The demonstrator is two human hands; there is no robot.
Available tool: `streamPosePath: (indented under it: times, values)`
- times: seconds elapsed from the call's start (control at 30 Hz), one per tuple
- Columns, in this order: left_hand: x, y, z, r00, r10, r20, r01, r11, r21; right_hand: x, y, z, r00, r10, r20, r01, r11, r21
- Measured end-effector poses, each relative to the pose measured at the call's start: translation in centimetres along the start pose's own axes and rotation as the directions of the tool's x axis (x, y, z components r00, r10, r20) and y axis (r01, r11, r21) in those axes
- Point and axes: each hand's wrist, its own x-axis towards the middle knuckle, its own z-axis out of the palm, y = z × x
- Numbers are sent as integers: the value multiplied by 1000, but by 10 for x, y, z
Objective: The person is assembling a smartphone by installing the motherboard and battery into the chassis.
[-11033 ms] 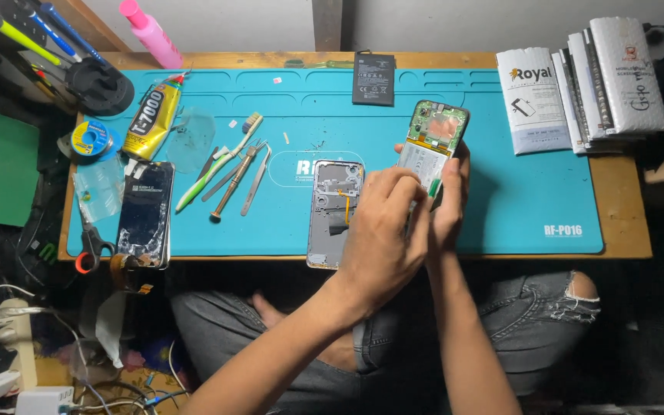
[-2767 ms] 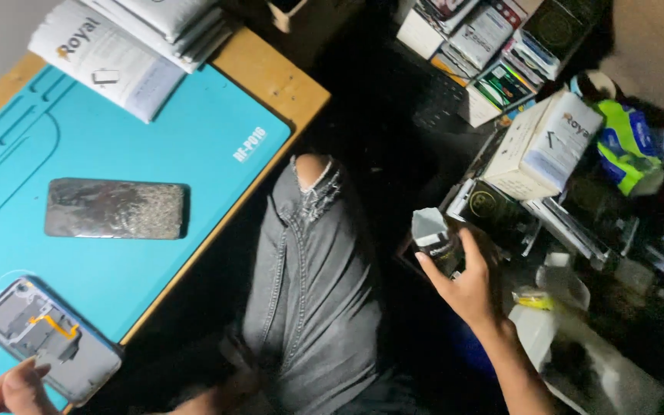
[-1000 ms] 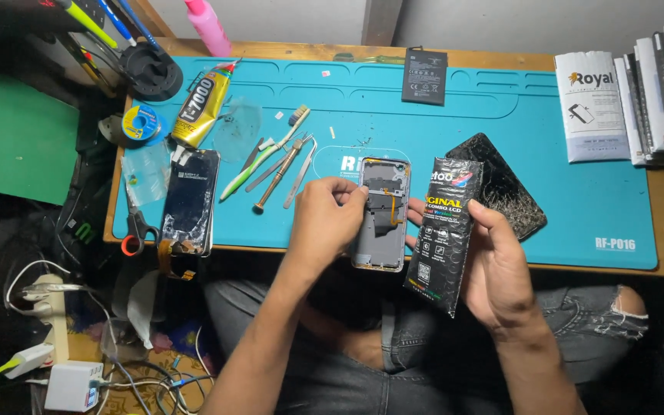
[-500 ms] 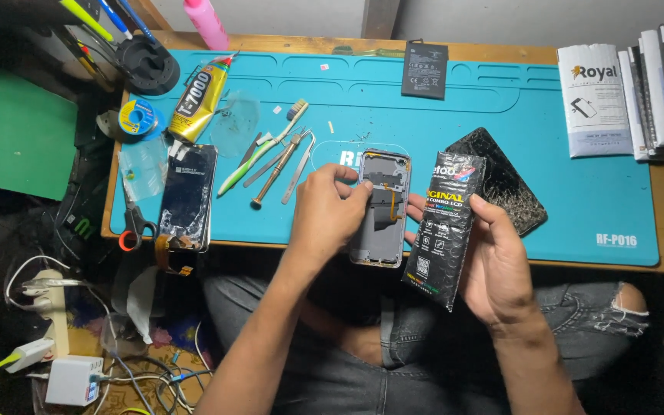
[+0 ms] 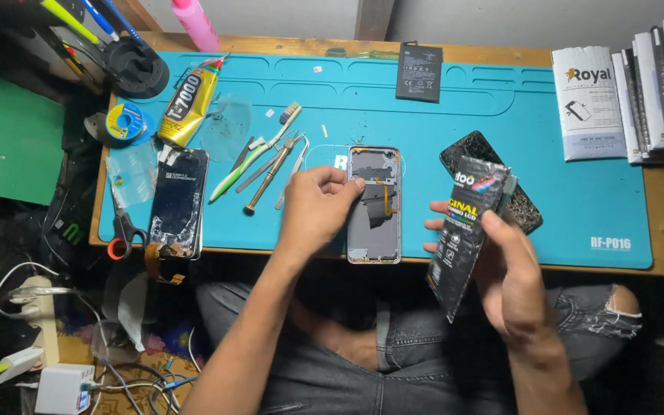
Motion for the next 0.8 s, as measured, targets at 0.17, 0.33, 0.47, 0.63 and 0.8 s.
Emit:
streamPosePath:
  times: [0.17,0.33,0.47,0.63,0.8]
  values:
    - [6,-2,0,998,-54,-28,41,936,-351,-26,6,-15,916,-387,107,341,607,-718]
    - [6,14,-1,995,-17,-103,-40,851,-524,-38,22,-4,801,-562,206,367,188,-911]
    - [9,19,1,987,-65,-147,-37,798,-601,-37,39,3,781,-576,240,346,79,-935]
    - [4,19,7,984,-49,-170,-71,771,-633,-36,48,22,784,-586,206,343,131,-930]
    - [4,17,7,971,-45,-235,-102,809,-579,-35,52,31,821,-565,80,240,216,-946]
